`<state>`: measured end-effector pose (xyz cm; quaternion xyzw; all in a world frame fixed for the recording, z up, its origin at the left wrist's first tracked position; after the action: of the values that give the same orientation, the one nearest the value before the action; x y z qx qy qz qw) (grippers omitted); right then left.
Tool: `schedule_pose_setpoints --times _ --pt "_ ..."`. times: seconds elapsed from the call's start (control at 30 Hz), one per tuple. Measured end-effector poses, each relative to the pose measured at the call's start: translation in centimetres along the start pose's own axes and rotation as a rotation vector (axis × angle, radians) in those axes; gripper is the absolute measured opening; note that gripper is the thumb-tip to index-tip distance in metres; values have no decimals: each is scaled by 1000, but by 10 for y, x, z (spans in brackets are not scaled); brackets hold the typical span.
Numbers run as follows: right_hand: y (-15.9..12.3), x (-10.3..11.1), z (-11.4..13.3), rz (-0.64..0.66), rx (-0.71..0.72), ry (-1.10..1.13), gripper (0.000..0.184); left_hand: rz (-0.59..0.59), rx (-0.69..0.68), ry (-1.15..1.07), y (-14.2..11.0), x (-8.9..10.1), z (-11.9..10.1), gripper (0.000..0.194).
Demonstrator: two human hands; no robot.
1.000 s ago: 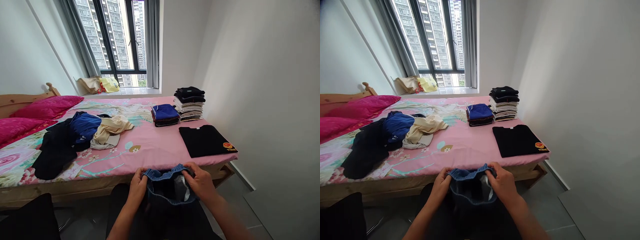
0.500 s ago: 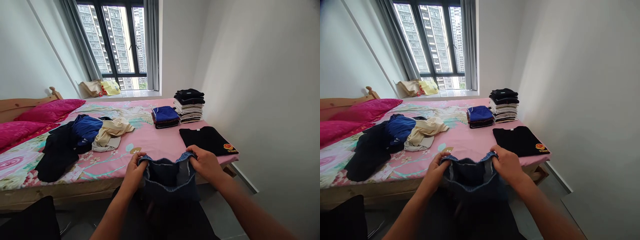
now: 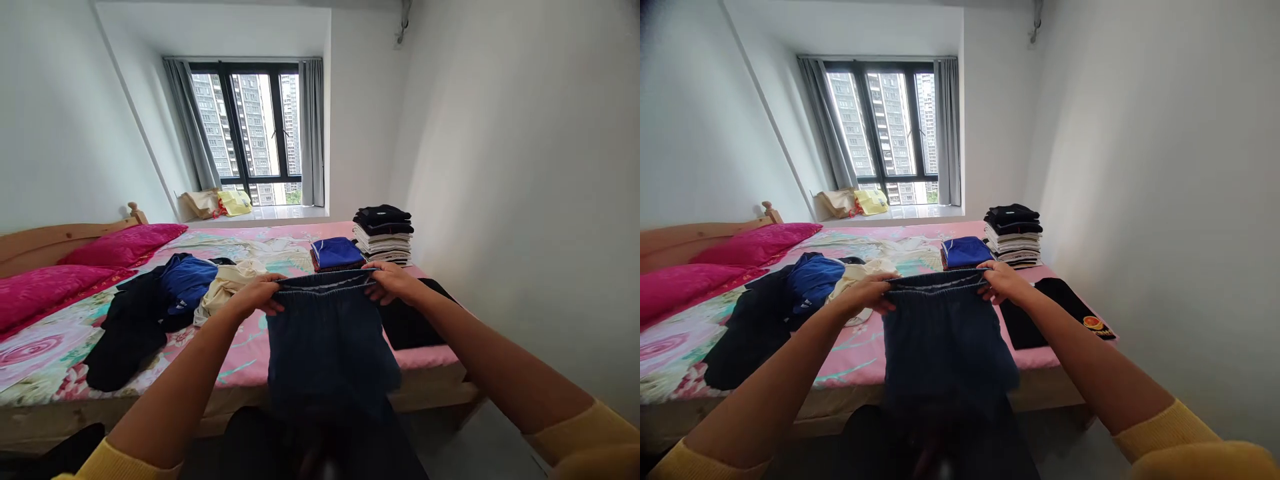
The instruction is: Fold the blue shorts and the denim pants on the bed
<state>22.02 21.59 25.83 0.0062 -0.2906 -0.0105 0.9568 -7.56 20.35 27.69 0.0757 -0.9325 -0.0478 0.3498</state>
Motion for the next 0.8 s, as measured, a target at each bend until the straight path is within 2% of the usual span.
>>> schedule_pose_setpoints --times 0.1,0.17,0.23,0.3,0.33,0.4,0.53,0.63,0.7,0.73,0.8 --pt "26 12 39 -206 175 -21 36 -232 -117 47 24 30 -21 43" --pt "32 24 63 -337 288 -20 38 -394 -192 65 29 54 -32 47" --pt "29 31 78 -449 399 -45 37 -553 -310 102 22 71 -37 48" --pt "23 26 74 -496 472 -118 35 -638 -440 155 9 72 -29 46" --pt "21 16 63 -483 479 -170 35 -643 -487 181 1 65 -18 45" --pt "16 -17 23 -395 429 -261 37 -582 -483 207 -14 33 24 45" --pt "-10 -105 -92 -196 277 -326 38 -376 -168 182 -61 -65 147 48" --pt "-41 -154 -169 -124 223 -311 48 -311 -53 158 -114 -129 216 50" --pt "-58 -168 -204 -164 199 -179 57 -378 22 -19 -145 -149 246 57" --pt "-63 -170 -218 -187 164 -90 58 -419 110 -122 -156 -154 259 57" --pt "-67 -171 -237 -207 46 67 55 -453 370 -352 -168 -159 283 56"
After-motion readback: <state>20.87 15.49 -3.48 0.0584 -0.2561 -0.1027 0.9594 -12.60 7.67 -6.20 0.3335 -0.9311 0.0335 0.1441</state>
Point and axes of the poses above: each hand's wrist, its own y-axis towards the middle knuckle, its own x-axis out of the back of the hand, z = x × y, the point moved 6 cm from there along y, towards the middle knuckle, and after that the axes turned 9 degrees about -z, right-handed, at the moved point
